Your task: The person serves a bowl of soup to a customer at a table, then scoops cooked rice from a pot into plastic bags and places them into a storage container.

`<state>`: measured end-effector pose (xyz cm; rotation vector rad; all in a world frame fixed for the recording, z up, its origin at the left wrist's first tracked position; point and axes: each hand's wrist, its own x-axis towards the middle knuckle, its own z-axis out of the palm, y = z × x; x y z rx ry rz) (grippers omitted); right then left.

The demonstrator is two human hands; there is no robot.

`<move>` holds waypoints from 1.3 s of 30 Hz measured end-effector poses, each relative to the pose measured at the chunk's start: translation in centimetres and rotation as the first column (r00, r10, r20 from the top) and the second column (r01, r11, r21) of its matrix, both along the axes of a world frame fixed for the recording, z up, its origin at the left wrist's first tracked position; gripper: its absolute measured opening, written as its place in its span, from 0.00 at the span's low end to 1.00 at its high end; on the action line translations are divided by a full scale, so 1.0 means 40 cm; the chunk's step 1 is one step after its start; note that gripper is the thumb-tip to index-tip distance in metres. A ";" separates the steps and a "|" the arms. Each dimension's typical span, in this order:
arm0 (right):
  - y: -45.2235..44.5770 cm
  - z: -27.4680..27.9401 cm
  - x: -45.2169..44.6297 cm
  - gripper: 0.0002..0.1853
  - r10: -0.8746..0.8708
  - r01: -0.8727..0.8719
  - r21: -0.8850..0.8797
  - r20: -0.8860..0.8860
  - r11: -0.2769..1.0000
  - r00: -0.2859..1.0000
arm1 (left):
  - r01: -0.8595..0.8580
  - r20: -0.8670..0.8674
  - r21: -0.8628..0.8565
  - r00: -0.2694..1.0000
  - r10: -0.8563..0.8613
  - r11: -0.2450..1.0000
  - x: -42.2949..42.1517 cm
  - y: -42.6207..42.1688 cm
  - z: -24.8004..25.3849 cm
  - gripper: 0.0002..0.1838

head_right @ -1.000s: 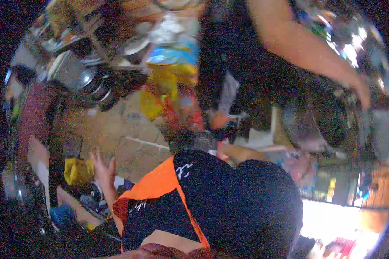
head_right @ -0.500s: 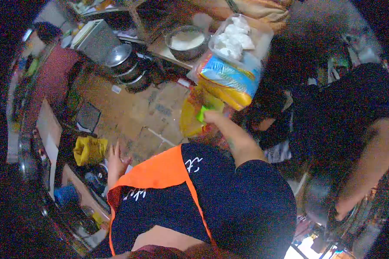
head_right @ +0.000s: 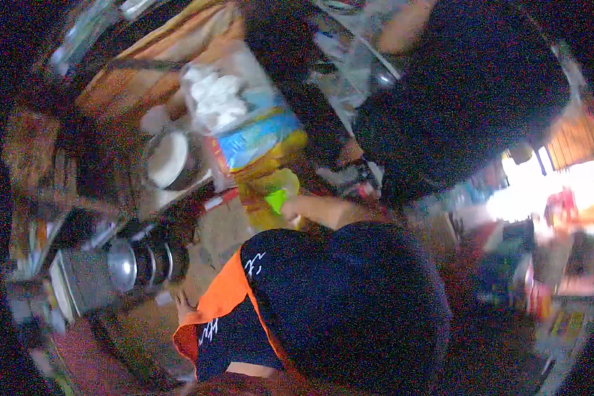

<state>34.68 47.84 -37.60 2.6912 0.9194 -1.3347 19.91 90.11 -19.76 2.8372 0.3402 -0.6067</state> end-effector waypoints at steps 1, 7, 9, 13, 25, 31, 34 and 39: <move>-0.009 -0.032 0.025 0.14 -0.045 0.045 0.019 0.026 0.999 0.999 | 0.023 -0.016 0.007 1.000 -0.023 1.000 0.037 0.030 0.002 0.42; -0.073 0.380 -0.028 0.13 -0.548 0.514 0.196 0.216 0.835 0.808 | 0.196 0.132 0.082 0.970 -0.205 0.977 0.352 0.089 0.080 0.40; -0.182 0.238 -0.031 0.15 -0.498 0.508 0.063 0.329 0.859 0.802 | 0.215 0.276 0.025 0.937 -0.213 0.976 0.418 0.060 0.095 0.41; -0.253 0.242 -0.151 0.14 -0.547 0.597 0.011 0.415 0.802 0.727 | 0.321 0.382 -0.126 0.889 -0.253 0.939 0.478 -0.027 0.061 0.40; -0.236 0.143 -0.449 0.14 -0.654 0.681 -0.166 0.191 0.713 0.732 | 0.409 0.213 -0.081 0.898 -0.385 0.909 0.578 -0.026 0.020 0.44; -0.188 0.134 -0.506 0.18 -0.695 0.704 -0.208 0.124 0.679 0.708 | 0.457 0.129 -0.127 0.887 -0.442 0.880 0.573 0.001 -0.049 0.42; -0.197 0.133 -0.471 0.20 -0.677 0.683 -0.220 0.115 0.697 0.727 | 0.458 0.072 -0.160 0.889 -0.452 0.875 0.553 0.021 -0.086 0.41; -0.231 0.149 -0.246 0.23 -0.572 0.595 -0.186 0.167 0.782 0.803 | 0.380 -0.021 -0.129 0.923 -0.385 0.916 0.475 0.109 -0.232 0.39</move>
